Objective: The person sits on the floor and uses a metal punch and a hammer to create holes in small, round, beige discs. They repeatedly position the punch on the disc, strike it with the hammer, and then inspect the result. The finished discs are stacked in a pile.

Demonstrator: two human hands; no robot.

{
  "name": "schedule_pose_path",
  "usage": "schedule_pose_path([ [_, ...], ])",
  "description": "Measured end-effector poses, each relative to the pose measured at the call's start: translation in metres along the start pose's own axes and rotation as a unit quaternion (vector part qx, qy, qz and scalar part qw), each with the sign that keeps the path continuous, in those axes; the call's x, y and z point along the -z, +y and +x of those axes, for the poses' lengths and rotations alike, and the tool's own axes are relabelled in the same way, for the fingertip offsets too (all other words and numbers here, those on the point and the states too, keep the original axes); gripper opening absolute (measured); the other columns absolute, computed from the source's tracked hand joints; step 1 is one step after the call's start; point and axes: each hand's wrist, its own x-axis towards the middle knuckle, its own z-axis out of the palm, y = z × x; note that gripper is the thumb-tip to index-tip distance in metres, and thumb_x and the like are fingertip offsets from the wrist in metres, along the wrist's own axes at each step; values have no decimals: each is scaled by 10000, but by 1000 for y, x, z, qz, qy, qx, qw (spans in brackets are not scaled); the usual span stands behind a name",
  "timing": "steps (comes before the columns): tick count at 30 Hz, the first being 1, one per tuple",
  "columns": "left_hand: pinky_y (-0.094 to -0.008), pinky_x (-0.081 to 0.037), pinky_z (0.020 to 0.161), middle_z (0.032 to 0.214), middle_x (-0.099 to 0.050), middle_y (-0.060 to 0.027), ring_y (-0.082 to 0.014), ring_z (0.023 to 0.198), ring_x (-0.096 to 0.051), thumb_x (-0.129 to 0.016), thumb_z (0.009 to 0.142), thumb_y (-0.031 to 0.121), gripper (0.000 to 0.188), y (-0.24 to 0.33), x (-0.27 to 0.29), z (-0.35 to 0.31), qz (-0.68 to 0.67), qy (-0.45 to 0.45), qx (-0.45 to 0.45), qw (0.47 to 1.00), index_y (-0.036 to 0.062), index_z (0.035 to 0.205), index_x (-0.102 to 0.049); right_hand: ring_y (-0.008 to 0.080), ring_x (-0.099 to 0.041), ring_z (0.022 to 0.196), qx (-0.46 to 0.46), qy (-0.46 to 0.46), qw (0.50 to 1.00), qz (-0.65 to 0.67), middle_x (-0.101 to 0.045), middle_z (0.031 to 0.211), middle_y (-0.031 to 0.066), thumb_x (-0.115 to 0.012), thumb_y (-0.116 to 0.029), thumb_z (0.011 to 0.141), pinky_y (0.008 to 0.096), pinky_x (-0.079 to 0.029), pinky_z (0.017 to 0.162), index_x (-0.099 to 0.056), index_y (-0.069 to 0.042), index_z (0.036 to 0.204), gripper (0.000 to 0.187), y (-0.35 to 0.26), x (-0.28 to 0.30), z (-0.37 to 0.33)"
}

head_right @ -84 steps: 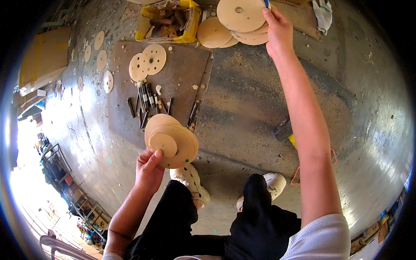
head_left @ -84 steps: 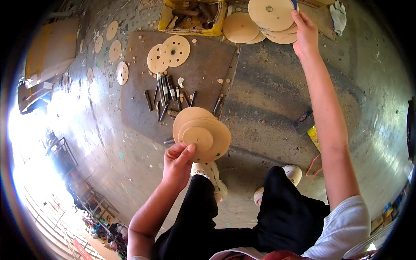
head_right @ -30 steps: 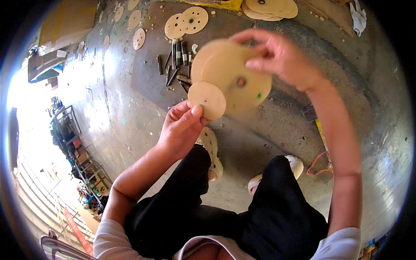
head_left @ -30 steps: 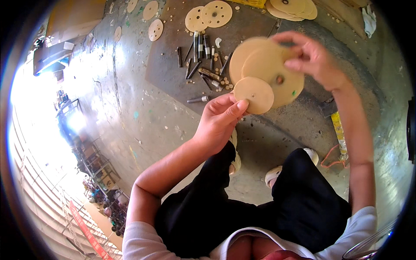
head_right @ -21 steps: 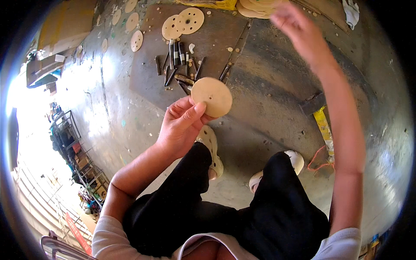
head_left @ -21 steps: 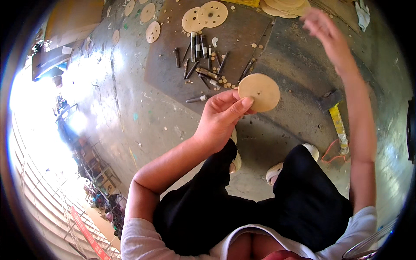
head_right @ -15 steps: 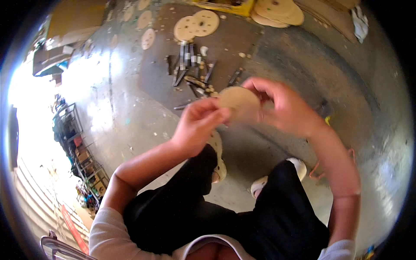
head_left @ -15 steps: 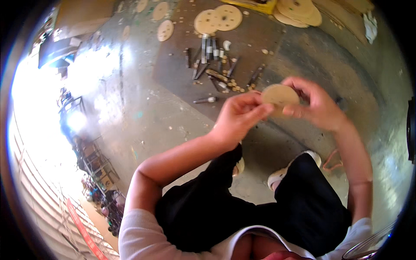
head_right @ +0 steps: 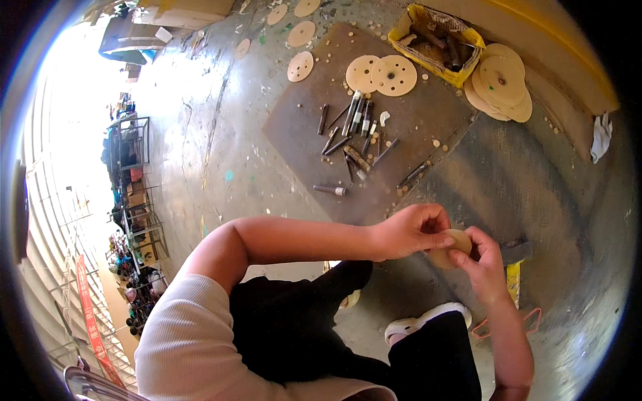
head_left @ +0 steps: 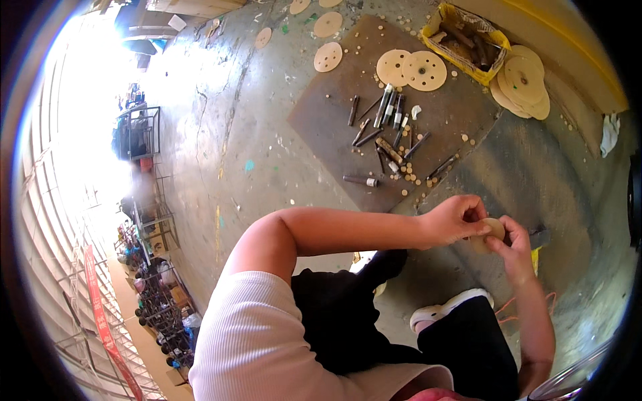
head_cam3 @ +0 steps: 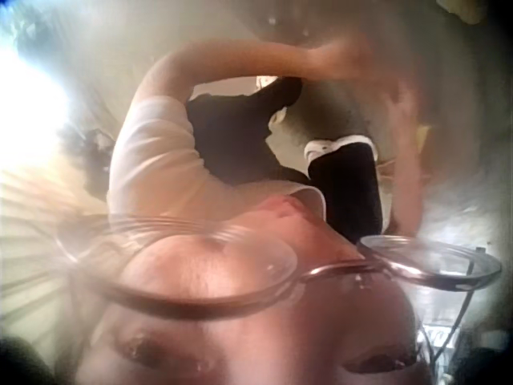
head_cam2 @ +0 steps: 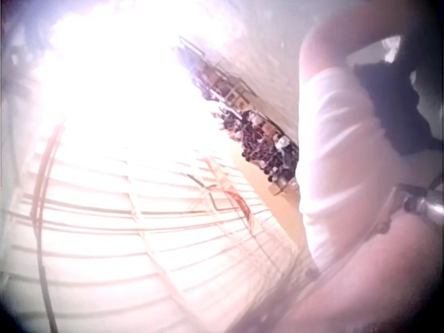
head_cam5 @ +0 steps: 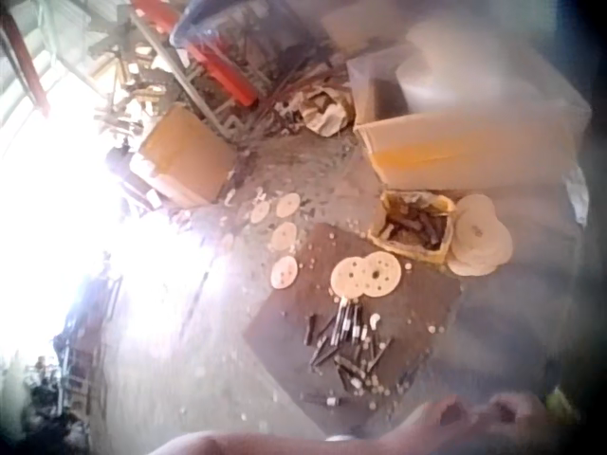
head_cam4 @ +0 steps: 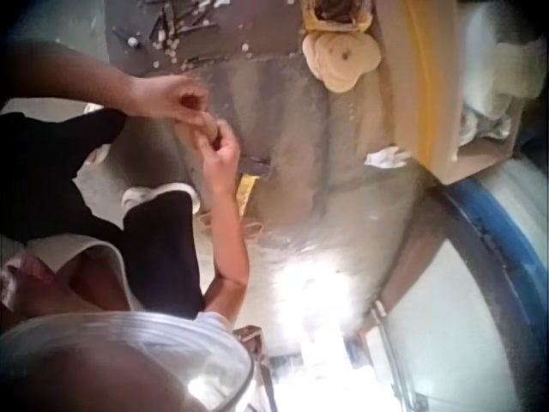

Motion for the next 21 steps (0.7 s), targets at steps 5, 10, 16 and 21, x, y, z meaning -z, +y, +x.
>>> schedule_pose_path([
  [5, -248, -429, 613, 754, -561, -22, -84, 700, -513, -677, 835, 170, 216, -4, 8, 21, 20, -30, -42, 998, 19, 881, -530, 113, -553, 831, -4, 39, 982, 186, -596, 887, 11, -709, -105, 740, 251, -426, 760, -548, -59, 890, 224, 18, 11, 9],
  [10, -255, -431, 615, 750, -558, -19, -88, 701, -514, -697, 817, 157, 226, -9, 20, 23, -4, -43, -67, 997, 16, 870, -529, 173, -560, 878, -61, 28, 949, 308, -590, 969, 53, -721, -181, 731, 292, -433, 776, -564, -43, 1014, 353, 27, -3, 16],
  [16, -274, -428, 608, 732, -539, -28, -104, 688, -505, -701, 797, 135, 218, -25, 40, 7, 39, -22, -114, 992, 27, 849, -519, 195, -579, 917, -149, -16, 924, 352, -601, 1004, 67, -740, -160, 697, 326, -465, 816, -567, -12, 1063, 431, 26, -20, 23],
  [21, -268, -426, 612, 740, -534, -26, -100, 688, -498, -692, 804, 126, 212, -32, 57, -12, -11, 32, -109, 994, 27, 850, -510, 192, -576, 861, -151, 15, 911, 384, -595, 972, 75, -701, -130, 731, 314, -474, 742, -556, -11, 1079, 396, 20, -49, 35],
])
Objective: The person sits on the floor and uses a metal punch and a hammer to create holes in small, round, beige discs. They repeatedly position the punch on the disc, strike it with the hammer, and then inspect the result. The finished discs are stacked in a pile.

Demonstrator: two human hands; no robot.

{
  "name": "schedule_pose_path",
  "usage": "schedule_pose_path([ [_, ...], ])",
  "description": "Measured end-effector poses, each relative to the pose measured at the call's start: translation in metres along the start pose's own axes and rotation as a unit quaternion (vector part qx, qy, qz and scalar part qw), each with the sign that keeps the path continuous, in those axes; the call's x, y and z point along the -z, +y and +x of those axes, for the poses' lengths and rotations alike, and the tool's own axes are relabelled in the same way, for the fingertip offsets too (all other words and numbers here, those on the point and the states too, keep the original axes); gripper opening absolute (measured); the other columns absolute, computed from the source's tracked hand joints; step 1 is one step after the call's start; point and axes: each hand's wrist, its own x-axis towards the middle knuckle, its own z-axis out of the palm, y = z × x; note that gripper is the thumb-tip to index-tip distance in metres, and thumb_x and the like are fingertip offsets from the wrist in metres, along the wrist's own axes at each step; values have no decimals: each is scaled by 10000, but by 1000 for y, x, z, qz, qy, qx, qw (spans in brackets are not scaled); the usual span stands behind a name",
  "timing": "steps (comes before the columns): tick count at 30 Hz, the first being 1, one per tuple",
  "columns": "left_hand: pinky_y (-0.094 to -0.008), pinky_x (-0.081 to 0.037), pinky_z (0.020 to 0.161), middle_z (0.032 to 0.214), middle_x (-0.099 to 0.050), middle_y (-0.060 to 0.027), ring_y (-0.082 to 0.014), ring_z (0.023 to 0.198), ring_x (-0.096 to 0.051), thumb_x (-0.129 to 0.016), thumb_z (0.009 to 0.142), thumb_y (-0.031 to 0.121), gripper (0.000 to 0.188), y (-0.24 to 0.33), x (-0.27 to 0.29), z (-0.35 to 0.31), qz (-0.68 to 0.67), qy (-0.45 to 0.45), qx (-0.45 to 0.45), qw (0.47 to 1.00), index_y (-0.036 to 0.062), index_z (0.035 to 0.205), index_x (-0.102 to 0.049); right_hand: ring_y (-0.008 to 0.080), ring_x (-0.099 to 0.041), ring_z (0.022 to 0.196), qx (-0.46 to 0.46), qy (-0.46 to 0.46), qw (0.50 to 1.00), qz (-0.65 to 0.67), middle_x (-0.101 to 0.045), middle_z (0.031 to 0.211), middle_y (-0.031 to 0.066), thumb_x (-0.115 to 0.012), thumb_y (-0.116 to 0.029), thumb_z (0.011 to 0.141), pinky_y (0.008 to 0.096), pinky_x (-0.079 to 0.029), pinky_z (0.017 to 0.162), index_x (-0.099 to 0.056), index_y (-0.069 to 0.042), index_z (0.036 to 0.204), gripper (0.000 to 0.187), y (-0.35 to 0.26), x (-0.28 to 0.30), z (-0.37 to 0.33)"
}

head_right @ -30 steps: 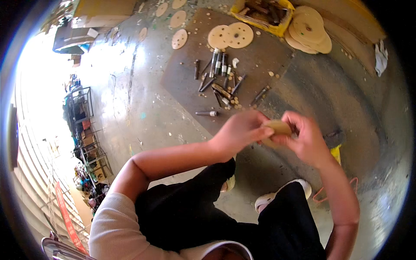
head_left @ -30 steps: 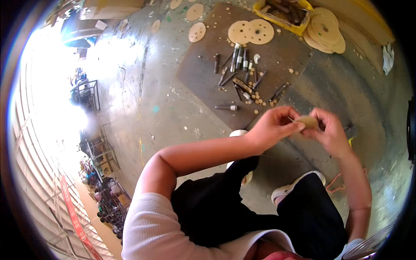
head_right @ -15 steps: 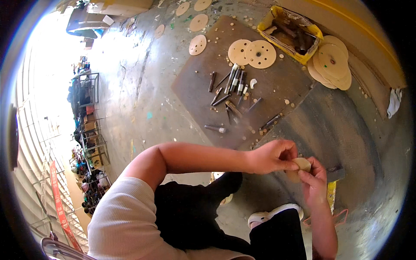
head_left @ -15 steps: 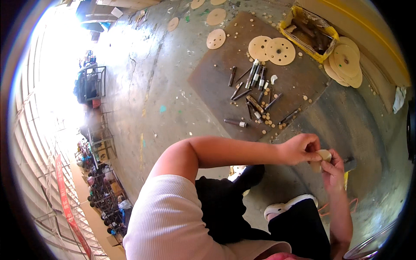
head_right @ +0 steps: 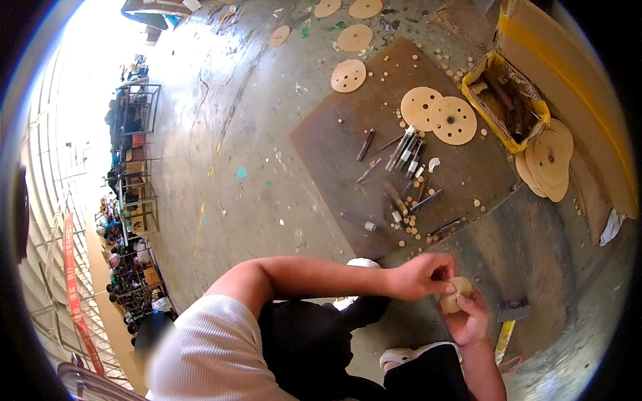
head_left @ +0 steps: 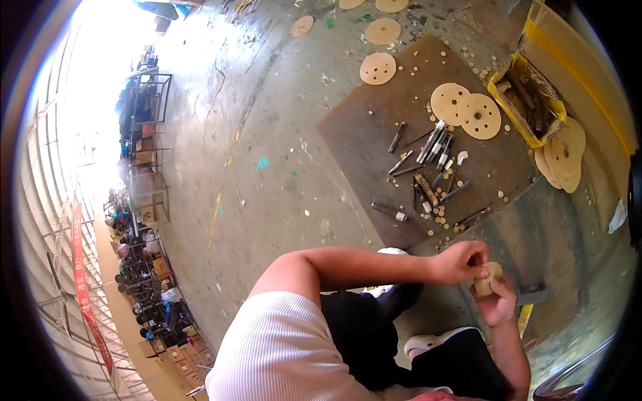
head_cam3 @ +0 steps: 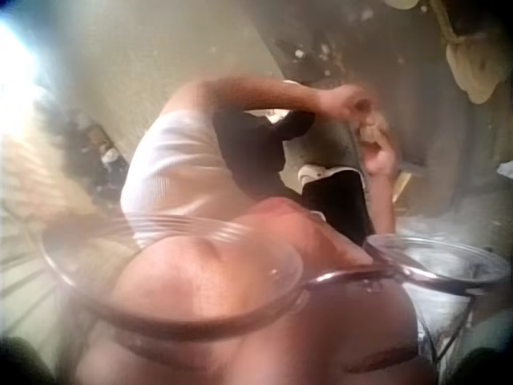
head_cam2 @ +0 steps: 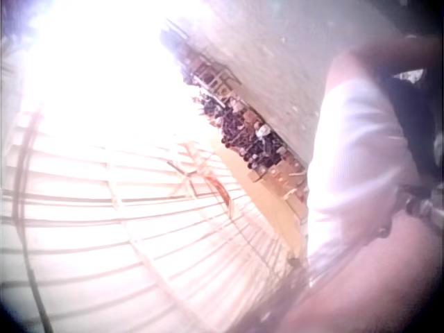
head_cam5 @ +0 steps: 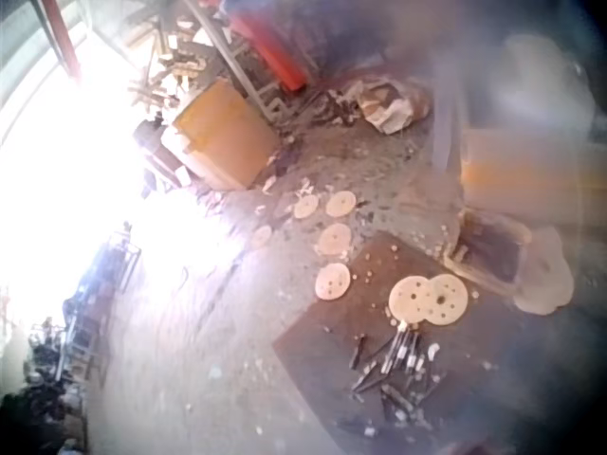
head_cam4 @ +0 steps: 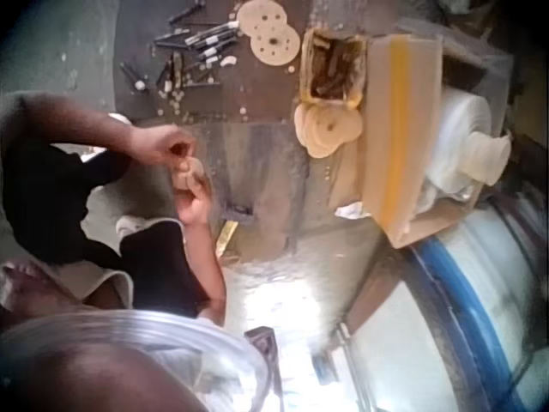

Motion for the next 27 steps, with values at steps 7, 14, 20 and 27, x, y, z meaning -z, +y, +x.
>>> schedule_pose_path([
  [7, -264, -420, 606, 730, -527, -33, -104, 672, -492, -673, 806, 87, 190, 7, 18, -8, 3, 44, -5, 999, 24, 844, -498, 125, -474, 668, -10, -24, 1000, -16, -575, 898, 53, -704, -158, 765, 274, -408, 592, -540, -46, 1124, 411, 2, -15, 1],
  [14, -290, -421, 599, 740, -517, -76, -146, 659, -506, -687, 767, 73, 217, 14, 0, -10, 71, 18, -35, 997, 26, 843, -489, 136, -555, 814, 53, 82, 984, -151, -594, 915, 26, -737, -262, 761, 280, -438, 689, -552, -40, 1096, 442, 7, -6, 0],
  [20, -311, -428, 620, 753, -530, -74, -166, 696, -528, -668, 785, 55, 185, 14, 6, -1, 38, -58, -43, 997, 24, 848, -496, 173, -565, 796, 20, 9, 994, -111, -597, 906, 43, -726, -266, 762, 308, -444, 679, -574, -34, 1040, 393, 4, -4, -9],
  [27, -305, -428, 635, 747, -532, -66, -161, 700, -520, -680, 784, 96, 204, -4, -14, -5, 32, -103, -44, 993, 24, 855, -503, 195, -559, 746, -20, -47, 995, -81, -591, 903, 67, -723, -257, 746, 331, -449, 631, -566, -17, 1075, 436, 6, 10, -19],
])
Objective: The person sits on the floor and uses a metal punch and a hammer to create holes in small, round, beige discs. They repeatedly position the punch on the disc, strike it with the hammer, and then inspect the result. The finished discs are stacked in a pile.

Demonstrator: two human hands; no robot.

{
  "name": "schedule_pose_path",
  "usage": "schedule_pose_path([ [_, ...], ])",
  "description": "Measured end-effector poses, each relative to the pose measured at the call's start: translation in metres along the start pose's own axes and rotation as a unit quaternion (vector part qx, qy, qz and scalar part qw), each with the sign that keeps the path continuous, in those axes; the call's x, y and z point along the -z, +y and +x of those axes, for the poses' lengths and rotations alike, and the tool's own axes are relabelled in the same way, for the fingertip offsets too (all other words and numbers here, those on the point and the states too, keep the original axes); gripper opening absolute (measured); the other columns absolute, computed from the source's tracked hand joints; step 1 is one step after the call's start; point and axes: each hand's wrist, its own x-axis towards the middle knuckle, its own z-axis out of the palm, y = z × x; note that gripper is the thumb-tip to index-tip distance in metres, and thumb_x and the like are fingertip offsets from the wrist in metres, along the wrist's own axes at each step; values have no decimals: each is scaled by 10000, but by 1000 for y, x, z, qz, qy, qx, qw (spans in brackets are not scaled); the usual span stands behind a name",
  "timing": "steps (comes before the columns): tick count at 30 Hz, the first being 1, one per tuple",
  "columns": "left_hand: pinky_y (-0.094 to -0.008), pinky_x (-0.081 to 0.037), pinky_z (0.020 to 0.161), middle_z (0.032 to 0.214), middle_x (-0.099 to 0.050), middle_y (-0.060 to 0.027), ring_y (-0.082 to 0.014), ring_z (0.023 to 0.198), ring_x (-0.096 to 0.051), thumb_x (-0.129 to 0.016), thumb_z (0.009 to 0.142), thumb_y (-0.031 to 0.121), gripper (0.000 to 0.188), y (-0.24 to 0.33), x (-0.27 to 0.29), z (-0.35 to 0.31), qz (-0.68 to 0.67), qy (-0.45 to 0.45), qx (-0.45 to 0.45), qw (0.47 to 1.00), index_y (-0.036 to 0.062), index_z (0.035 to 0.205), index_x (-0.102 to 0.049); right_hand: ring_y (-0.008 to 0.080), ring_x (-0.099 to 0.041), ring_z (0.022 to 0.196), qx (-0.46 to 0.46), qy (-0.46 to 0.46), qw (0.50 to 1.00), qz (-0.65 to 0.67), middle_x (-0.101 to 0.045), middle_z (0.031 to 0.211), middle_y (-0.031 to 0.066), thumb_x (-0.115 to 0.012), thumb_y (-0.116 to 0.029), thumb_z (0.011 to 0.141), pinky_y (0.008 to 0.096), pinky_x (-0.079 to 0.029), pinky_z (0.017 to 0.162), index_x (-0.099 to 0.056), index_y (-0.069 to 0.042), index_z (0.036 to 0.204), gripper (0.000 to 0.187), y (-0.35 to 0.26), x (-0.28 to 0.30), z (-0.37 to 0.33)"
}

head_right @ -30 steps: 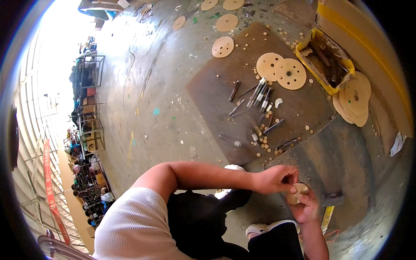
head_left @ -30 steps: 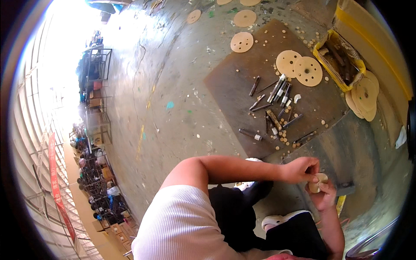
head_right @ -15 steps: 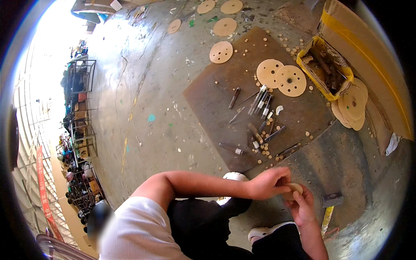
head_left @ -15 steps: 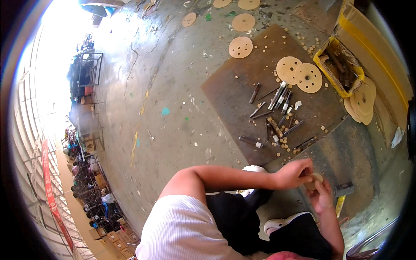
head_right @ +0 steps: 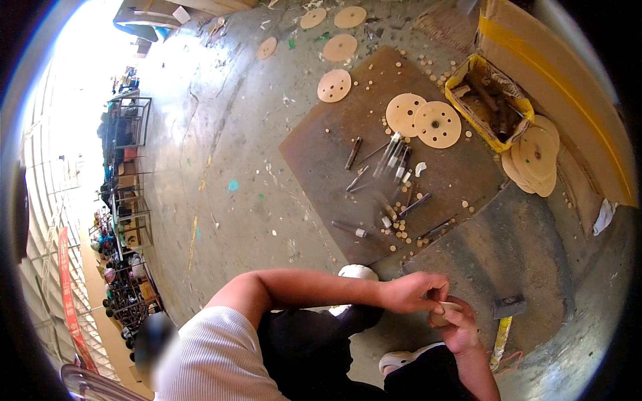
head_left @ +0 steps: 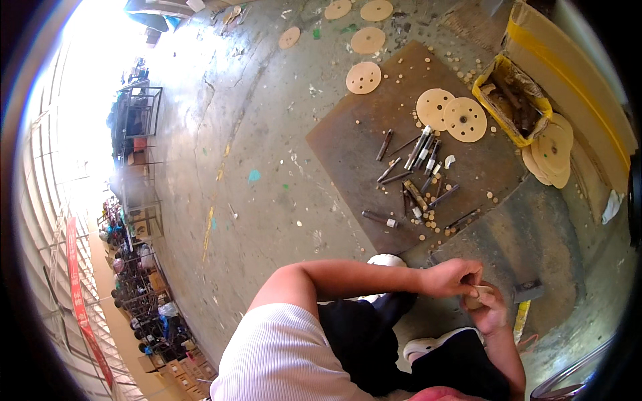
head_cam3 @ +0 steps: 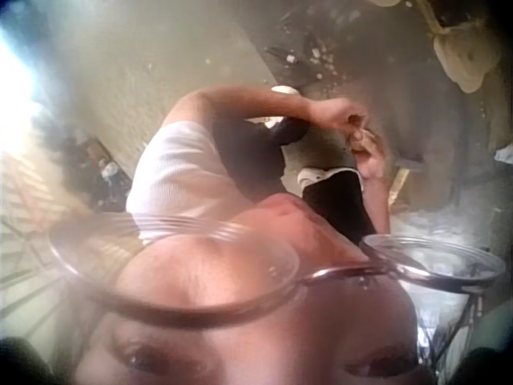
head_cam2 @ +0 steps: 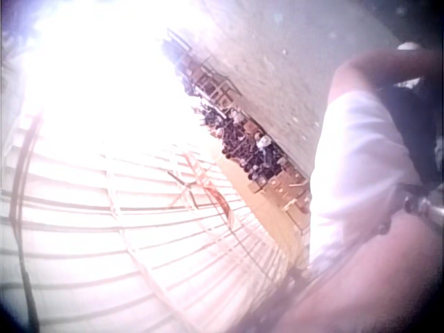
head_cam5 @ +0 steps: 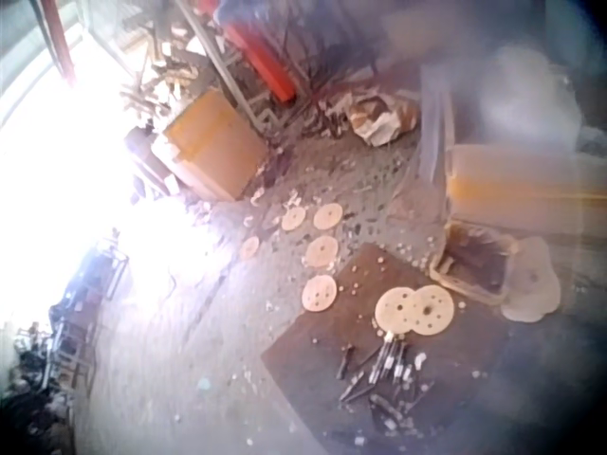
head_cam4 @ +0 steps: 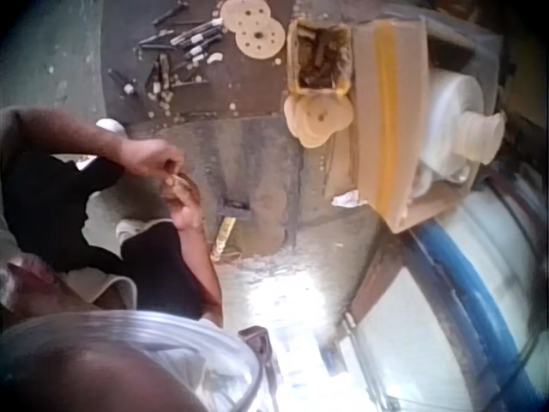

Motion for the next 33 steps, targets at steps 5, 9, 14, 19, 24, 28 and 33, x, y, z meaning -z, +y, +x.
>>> schedule_pose_path([
  [5, -301, -423, 627, 743, -525, -58, -153, 696, -512, -683, 786, 109, 208, 0, -3, -1, 29, 26, 14, 999, 29, 850, -502, 176, -573, 813, 41, 35, 999, -10, -598, 934, 60, -728, -210, 753, 332, -482, 675, -569, -22, 1055, 390, 8, 4, -7],
  [9, -289, -418, 618, 742, -523, -49, -132, 687, -501, -689, 787, 109, 209, 1, -11, -1, 8, 24, 26, 999, 32, 845, -504, 166, -581, 856, 48, 46, 997, -44, -602, 958, 52, -721, -155, 770, 315, -494, 720, -573, -35, 1037, 328, 6, 11, -15],
  [14, -281, -414, 602, 728, -525, -47, -123, 670, -494, -700, 778, 95, 218, 1, -25, 1, 25, 52, 32, 998, 26, 847, -505, 130, -572, 825, 51, 80, 991, -99, -611, 934, 34, -716, -143, 779, 269, -470, 688, -590, -47, 1003, 274, 1, 19, -23],
  [19, -289, -418, 585, 690, -527, -58, -130, 640, -501, -700, 767, 79, 221, 7, -34, 3, 80, 98, 35, 991, 21, 853, -506, 89, -553, 748, 82, 112, 977, -163, -620, 867, 9, -706, -111, 785, 226, -415, 590, -606, -54, 970, 219, -2, 27, -21],
  [24, -292, -425, 579, 677, -539, -61, -133, 629, -512, -696, 761, 64, 219, 12, -36, 0, 100, 123, 34, 987, 21, 866, -509, 88, -547, 710, 90, 111, 969, -202, -614, 841, 5, -717, -94, 771, 220, -408, 572, -608, -52, 974, 235, -4, 31, -18],
  [28, -291, -428, 578, 684, -548, -51, -134, 629, -521, -702, 755, 63, 227, 6, -38, -3, 106, 131, 36, 985, 20, 863, -507, 90, -555, 704, 79, 84, 966, -231, -619, 845, 10, -664, -85, 799, 233, -415, 563, -613, -44, 978, 190, -3, 38, -15],
  [33, -290, -433, 579, 696, -552, -54, -132, 646, -539, -696, 760, 71, 216, 7, -38, -6, 92, 125, 51, 987, 16, 856, -510, 100, -544, 681, 79, 100, 960, -250, -600, 789, 14, -697, -75, 780, 232, -427, 575, -586, -53, 882, 153, -4, 25, -15],
])
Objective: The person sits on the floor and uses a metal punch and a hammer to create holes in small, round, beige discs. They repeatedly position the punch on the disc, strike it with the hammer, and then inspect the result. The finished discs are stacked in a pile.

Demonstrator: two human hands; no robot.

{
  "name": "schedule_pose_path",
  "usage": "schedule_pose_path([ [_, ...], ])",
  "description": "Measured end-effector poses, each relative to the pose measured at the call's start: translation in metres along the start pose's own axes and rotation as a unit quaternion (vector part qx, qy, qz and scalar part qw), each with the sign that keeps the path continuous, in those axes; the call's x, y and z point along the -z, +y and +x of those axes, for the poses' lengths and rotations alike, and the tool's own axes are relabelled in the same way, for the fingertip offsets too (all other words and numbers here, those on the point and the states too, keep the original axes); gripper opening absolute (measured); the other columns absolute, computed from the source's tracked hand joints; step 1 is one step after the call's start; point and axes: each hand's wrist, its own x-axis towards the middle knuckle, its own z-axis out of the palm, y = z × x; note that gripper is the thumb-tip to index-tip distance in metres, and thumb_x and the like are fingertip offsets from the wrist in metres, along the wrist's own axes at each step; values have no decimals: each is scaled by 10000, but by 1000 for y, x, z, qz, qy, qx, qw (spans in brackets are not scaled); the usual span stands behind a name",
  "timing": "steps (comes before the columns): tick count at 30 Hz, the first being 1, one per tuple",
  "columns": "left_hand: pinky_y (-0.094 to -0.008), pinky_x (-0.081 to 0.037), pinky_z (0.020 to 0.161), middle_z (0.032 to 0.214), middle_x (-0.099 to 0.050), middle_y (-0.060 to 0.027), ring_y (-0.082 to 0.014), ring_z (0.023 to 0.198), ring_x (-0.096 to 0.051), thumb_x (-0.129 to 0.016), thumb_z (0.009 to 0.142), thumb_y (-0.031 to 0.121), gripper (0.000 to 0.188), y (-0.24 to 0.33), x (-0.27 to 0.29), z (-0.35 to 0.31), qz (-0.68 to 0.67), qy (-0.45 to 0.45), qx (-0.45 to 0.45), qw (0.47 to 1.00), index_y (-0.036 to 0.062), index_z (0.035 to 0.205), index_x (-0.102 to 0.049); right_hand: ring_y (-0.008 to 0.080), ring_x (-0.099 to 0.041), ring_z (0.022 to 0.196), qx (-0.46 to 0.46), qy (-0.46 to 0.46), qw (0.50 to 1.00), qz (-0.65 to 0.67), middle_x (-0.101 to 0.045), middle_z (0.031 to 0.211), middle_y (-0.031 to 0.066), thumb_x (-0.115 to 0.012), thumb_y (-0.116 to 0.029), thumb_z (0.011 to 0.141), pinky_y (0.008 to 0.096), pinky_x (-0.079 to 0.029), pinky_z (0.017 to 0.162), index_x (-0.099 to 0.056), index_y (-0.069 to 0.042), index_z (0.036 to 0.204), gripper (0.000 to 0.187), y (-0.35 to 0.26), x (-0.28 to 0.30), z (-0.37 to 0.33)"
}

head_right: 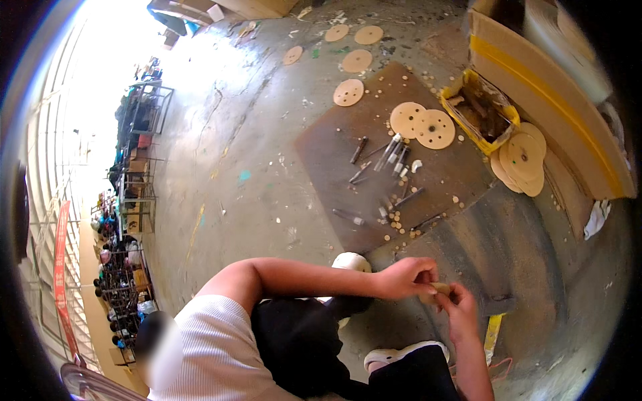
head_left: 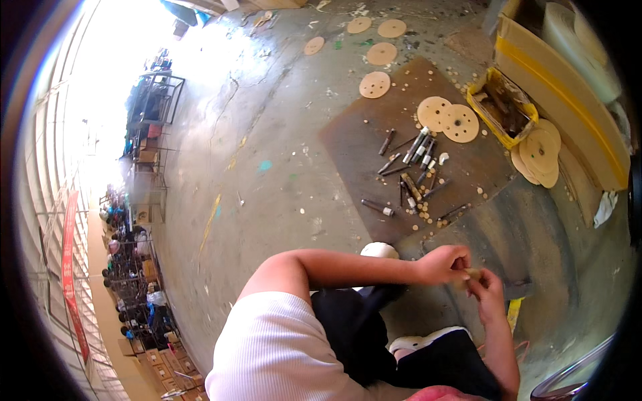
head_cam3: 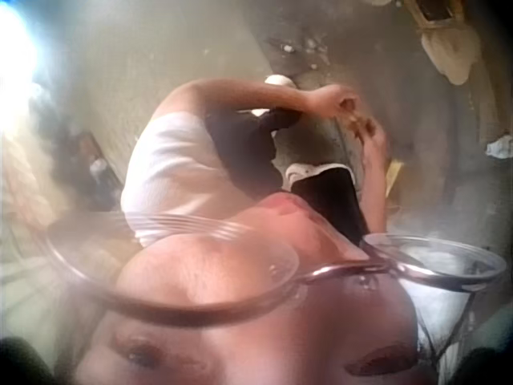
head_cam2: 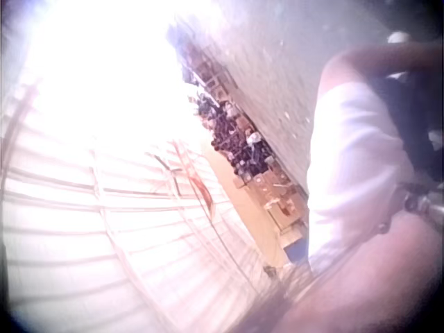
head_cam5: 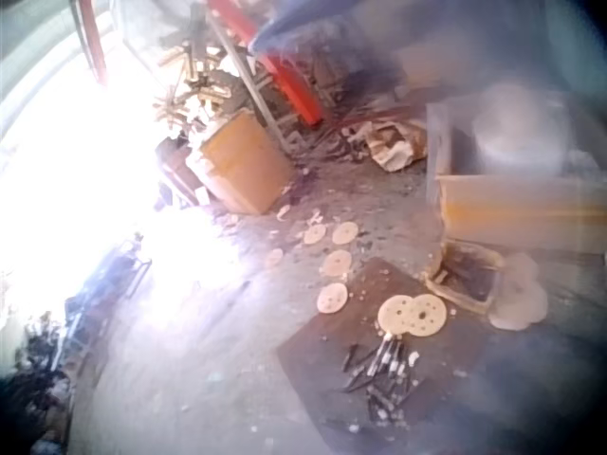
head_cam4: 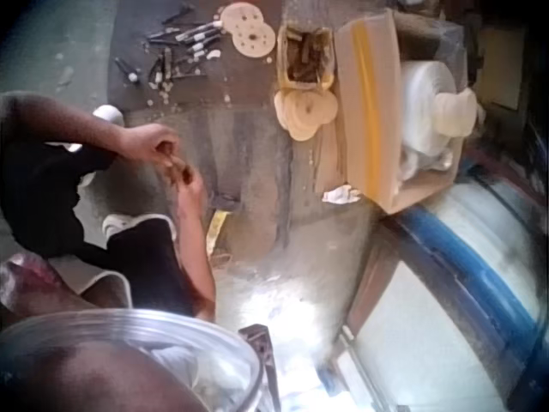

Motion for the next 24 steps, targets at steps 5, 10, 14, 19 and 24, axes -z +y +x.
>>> schedule_pose_path([
  [5, -280, -435, 584, 696, -550, -57, -128, 653, -540, -690, 770, 85, 196, 2, 1, 1, -4, -4, -8, 1000, 19, 853, -525, 112, -550, 693, 35, -5, 998, -45, -592, 808, 14, -694, -110, 784, 250, -440, 574, -569, -50, 887, 172, -1, -3, -3],
  [10, -265, -434, 591, 699, -547, -29, -102, 665, -528, -685, 791, 98, 174, 3, 10, 0, -52, 25, -8, 998, 21, 858, -544, 104, -538, 672, 47, -26, 998, 17, -576, 768, 6, -687, -132, 780, 254, -442, 591, -561, -56, 854, 164, -13, -10, -7],
  [14, -253, -434, 602, 734, -551, -8, -86, 682, -518, -683, 807, 115, 179, 10, 11, -6, -68, 41, -15, 997, 26, 891, -552, 77, -508, 705, 79, -35, 995, -48, -537, 777, -14, -633, -111, 789, 239, -428, 624, -543, -69, 854, 119, -14, -9, 1],
  [19, -247, -434, 645, 796, -535, 8, -79, 729, -504, -642, 848, 159, 166, 15, 36, -39, -43, 150, 35, 987, 48, 944, -564, 51, -458, 715, 135, -68, 979, -139, -480, 771, -36, -585, -90, 789, 230, -411, 635, -497, -89, 828, 96, -44, -20, 20],
  [24, -252, -457, 654, 804, -584, -14, -99, 707, -550, -620, 875, 192, 213, 45, 48, -94, -96, 141, 106, 980, 26, 997, -564, 49, -462, 690, 199, -83, 964, -153, -491, 759, -30, -569, -93, 800, 234, -414, 606, -486, -85, 828, 88, -83, -5, 34],
])
